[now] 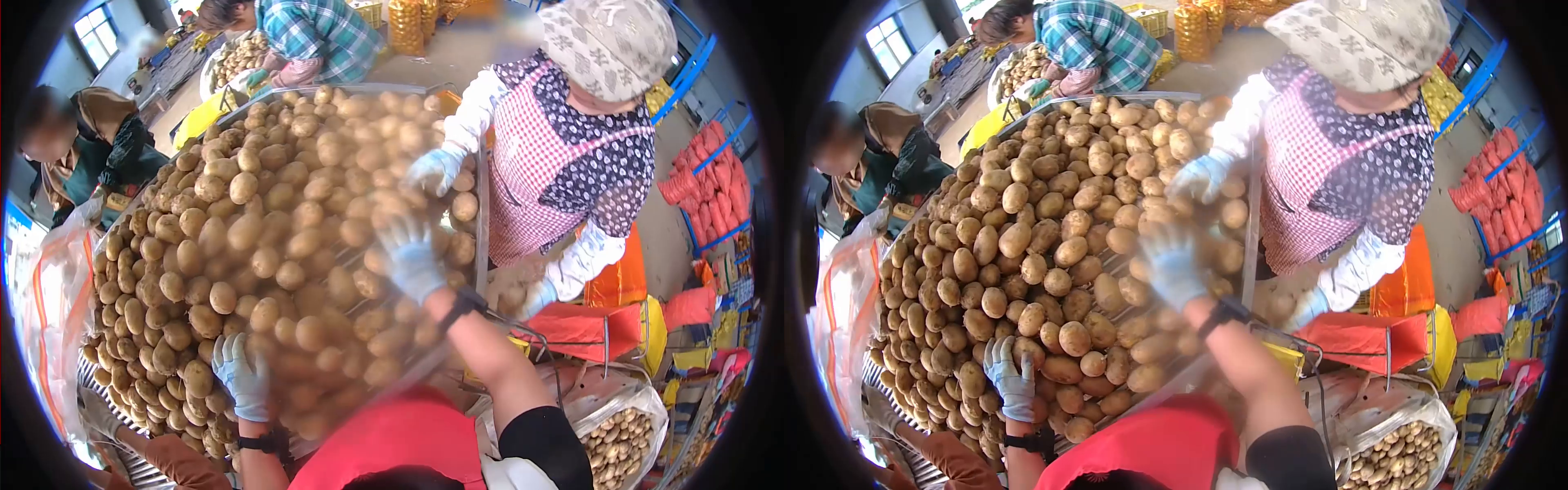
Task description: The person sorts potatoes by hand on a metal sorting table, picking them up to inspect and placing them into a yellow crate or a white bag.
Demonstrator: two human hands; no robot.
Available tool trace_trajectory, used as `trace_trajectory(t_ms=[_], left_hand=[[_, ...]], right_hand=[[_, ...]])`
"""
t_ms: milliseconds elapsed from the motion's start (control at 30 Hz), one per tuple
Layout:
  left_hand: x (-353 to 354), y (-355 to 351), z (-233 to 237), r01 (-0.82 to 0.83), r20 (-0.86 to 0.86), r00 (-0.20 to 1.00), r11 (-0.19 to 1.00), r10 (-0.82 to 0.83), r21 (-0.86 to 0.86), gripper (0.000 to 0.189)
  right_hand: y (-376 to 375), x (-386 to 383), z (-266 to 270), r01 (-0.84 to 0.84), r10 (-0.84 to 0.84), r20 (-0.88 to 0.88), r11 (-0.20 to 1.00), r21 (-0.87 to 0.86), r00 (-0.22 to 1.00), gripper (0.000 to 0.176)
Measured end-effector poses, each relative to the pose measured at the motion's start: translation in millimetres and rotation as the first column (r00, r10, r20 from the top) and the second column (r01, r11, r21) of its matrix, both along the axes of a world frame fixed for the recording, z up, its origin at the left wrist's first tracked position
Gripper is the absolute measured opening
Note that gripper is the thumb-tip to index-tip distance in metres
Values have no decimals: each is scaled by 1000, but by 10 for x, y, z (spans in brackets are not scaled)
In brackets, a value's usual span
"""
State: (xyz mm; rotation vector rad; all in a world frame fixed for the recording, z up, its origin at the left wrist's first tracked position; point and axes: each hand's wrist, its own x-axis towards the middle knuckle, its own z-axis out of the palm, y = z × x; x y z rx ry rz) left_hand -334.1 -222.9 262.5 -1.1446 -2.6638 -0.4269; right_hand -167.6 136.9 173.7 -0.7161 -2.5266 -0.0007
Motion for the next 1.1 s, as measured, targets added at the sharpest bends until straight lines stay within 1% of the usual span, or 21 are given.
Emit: trace_trajectory(t_ms=[67,100,200,233,333,433,467,500,533,567,600,633,667,700,733,767,800,900,967,1067,1100], left_hand=[[27,36,57,-16,-6,1000,1000,15,-3,44],[38,57,91,-15,1,1000,1000,15,7,44],[-2,13,35,-35,26,999,999,36,-31,52],[9,30,50,-44,33,998,999,45,-23,53],[9,47,62,-48,56,997,999,48,-14,53],[-11,15,10,-51,58,997,998,53,-30,55],[-18,25,13,-53,55,997,998,54,-28,55],[-22,23,9,-59,57,997,998,60,-32,55],[-18,3,8,-64,60,996,997,66,-39,56],[-20,11,-1,-65,62,996,997,67,-39,56],[-25,17,-9,-75,55,996,996,77,-40,56],[-25,5,-12,-75,52,996,996,78,-42,57],[-17,9,-5,-68,51,996,997,71,-46,57],[-4,34,21,-71,64,995,997,74,-41,56],[-25,22,-38,-50,22,999,999,50,-11,55],[-23,14,-47,-46,22,999,999,47,-14,55],[-15,12,-41,-44,22,999,999,45,-19,55],[-37,-31,-120,-27,-22,999,999,27,-26,53],[-33,-31,-120,-19,-52,998,1000,18,-24,51],[-31,-36,-133,-10,-69,998,1000,9,-24,50],[-29,-35,-124,-6,-75,997,1000,4,-28,49]], right_hand=[[462,-82,-5,-30,29,29,997,67,999,50],[584,-151,239,-84,85,7,994,-74,996,49],[737,-458,127,67,-84,252,995,74,964,52],[607,-548,259,114,-148,265,984,139,953,55],[306,-861,253,73,-23,285,984,-165,958,61],[80,-1051,154,188,64,518,888,-419,853,61],[76,-1010,174,158,44,361,845,-510,931,55],[83,-933,313,105,15,195,801,-590,981,50],[93,-846,385,38,-27,27,751,-659,999,44],[217,-792,153,-150,-32,-225,654,-741,974,61],[323,-721,16,-344,-2,-373,384,-857,928,59],[392,-600,-51,-505,-28,-508,77,-860,861,57],[378,-452,-141,-588,-124,-576,-90,-804,808,52],[351,-314,-173,-663,-241,-618,-250,-706,748,47],[272,-219,22,-721,-361,-625,-380,-580,693,43],[178,-54,244,-755,-508,-572,-544,-366,643,42],[75,52,545,-761,-637,-479,-640,-108,604,42],[-71,290,721,-787,-632,-469,-511,-346,617,51],[-155,450,828,-755,-617,-448,-437,-489,647,55],[-187,651,634,-769,-636,-432,-537,-348,640,48],[-217,687,659,-772,-670,-384,-534,-346,636,47]])
